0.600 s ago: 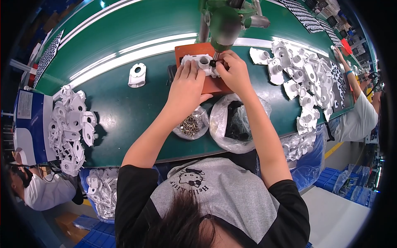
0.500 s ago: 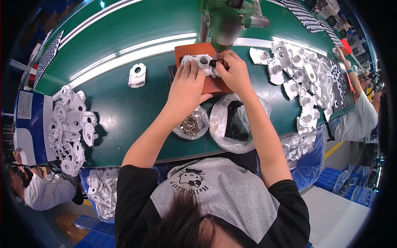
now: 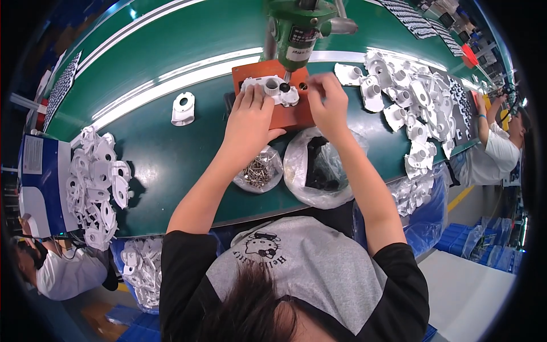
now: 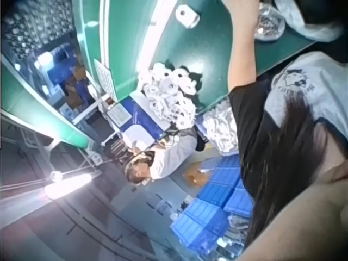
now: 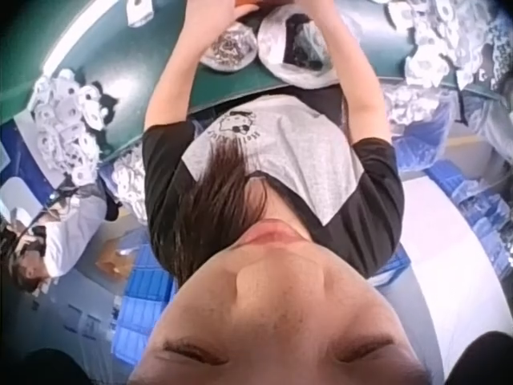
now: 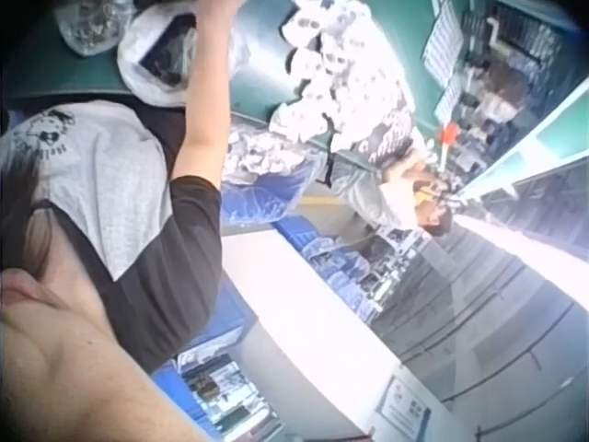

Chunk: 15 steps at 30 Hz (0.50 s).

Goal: Assembling plastic components using a manual press on an assembly line.

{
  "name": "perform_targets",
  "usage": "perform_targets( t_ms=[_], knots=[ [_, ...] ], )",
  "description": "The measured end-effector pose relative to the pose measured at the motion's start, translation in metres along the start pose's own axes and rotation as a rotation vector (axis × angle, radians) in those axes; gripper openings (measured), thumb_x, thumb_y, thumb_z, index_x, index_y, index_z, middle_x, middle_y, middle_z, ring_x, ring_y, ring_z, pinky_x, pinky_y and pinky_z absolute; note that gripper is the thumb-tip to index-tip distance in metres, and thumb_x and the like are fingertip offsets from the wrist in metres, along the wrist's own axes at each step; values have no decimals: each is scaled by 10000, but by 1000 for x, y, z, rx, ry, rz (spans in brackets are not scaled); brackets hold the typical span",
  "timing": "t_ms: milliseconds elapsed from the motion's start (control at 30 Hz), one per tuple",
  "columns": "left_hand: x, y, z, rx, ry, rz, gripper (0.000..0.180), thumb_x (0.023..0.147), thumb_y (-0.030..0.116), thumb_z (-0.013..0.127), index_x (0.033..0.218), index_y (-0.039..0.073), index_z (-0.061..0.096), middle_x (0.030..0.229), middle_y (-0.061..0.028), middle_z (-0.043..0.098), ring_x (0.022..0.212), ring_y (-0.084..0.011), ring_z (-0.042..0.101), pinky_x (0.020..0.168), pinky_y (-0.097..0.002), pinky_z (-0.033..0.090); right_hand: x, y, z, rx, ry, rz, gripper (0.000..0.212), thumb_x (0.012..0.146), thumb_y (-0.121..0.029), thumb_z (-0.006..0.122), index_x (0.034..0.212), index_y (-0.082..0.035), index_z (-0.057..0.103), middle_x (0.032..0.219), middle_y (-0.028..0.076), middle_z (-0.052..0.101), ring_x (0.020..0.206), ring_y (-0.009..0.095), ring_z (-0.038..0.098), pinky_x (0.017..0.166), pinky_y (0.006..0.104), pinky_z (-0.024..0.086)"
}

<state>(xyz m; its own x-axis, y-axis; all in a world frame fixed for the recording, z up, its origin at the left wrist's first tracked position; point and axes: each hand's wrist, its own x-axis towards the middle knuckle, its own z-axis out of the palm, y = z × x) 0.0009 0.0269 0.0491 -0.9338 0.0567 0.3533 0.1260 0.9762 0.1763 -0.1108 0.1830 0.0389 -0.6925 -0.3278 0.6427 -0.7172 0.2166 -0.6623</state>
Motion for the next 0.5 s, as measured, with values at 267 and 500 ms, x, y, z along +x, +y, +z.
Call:
perform_targets(
  t_ms=[267, 500],
  knots=[
    [-3, -3, 1, 33, 23, 9, 694, 650, 370, 798, 1127, -32, 496, 1276, -265, 482, 1222, -379, 452, 1053, -457, 348, -83, -22, -69, -208, -666, 356, 192, 775, -176, 678, 903, -47, 619, 793, 91, 597, 698, 282, 604, 632, 381, 489],
    [-1, -1, 3, 44, 37, 29, 706, 642, 383, 802, 1122, -35, 497, 1244, -264, 498, 1202, -375, 468, 1059, -451, 342, -110, -17, -58, -342, -534, 218, 171, 774, -132, 669, 921, -76, 603, 773, 83, 563, 712, 270, 588, 650, 383, 478]
  ],
)
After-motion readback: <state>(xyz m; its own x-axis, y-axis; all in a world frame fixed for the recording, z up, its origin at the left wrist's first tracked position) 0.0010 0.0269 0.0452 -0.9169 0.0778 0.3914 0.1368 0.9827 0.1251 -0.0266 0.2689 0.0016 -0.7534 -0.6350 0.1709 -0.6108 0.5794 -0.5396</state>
